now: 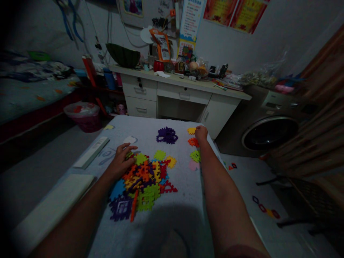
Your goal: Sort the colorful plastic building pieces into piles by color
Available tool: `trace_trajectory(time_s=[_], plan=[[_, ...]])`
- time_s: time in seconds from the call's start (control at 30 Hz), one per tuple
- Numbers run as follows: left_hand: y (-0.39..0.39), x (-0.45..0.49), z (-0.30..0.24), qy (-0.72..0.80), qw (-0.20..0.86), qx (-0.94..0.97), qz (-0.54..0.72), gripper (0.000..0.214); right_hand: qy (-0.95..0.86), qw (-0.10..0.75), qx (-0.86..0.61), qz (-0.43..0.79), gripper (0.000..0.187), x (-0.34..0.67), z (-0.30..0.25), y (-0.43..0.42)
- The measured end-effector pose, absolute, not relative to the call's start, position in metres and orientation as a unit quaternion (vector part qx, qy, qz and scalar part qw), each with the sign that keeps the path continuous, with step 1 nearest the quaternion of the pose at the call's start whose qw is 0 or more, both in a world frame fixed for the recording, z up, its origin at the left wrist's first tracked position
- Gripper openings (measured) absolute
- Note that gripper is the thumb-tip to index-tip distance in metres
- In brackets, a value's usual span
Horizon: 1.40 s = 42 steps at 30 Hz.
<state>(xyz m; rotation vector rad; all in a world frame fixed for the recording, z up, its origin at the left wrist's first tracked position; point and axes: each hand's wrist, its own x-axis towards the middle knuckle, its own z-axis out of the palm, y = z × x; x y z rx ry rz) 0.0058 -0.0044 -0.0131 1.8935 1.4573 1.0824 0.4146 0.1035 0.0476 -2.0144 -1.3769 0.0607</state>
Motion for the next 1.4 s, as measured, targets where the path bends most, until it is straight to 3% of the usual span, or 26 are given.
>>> trace_trajectory(time_s=[0.2,0.27,0.37,0.53,0.8,1.0,1.23,1.4], plan=[[-0.007,0.007,-0.006,0.514,0.287,0.704,0.397,0.040,-0.547,0.420,-0.703,0.172,0.028,0.371,0.056,0.066],[-0.007,0.008,-0.004,0.510,0.300,0.700,0.400,0.040,-0.601,0.390,-0.654,0.244,0.024,0.351,0.060,0.048],[-0.008,0.009,-0.002,0.509,0.313,0.690,0.410,0.038,-0.690,0.278,-0.598,0.299,0.017,0.323,0.063,0.026],[-0.009,0.010,-0.001,0.508,0.319,0.682,0.418,0.038,-0.747,0.159,-0.599,0.240,0.013,0.289,0.051,0.014],[-0.011,0.012,0.003,0.556,0.253,0.693,0.383,0.036,-0.794,0.100,-0.580,0.150,0.022,0.265,0.027,0.019],[-0.008,0.011,0.000,0.519,0.314,0.691,0.394,0.039,-0.755,0.161,-0.607,0.188,0.027,0.268,0.035,0.014],[-0.009,0.011,-0.001,0.513,0.362,0.659,0.415,0.043,-0.694,0.255,-0.595,0.315,0.013,0.293,0.057,0.011],[-0.009,0.011,0.001,0.517,0.338,0.670,0.412,0.038,-0.645,0.326,-0.647,0.243,0.009,0.351,0.077,0.005]])
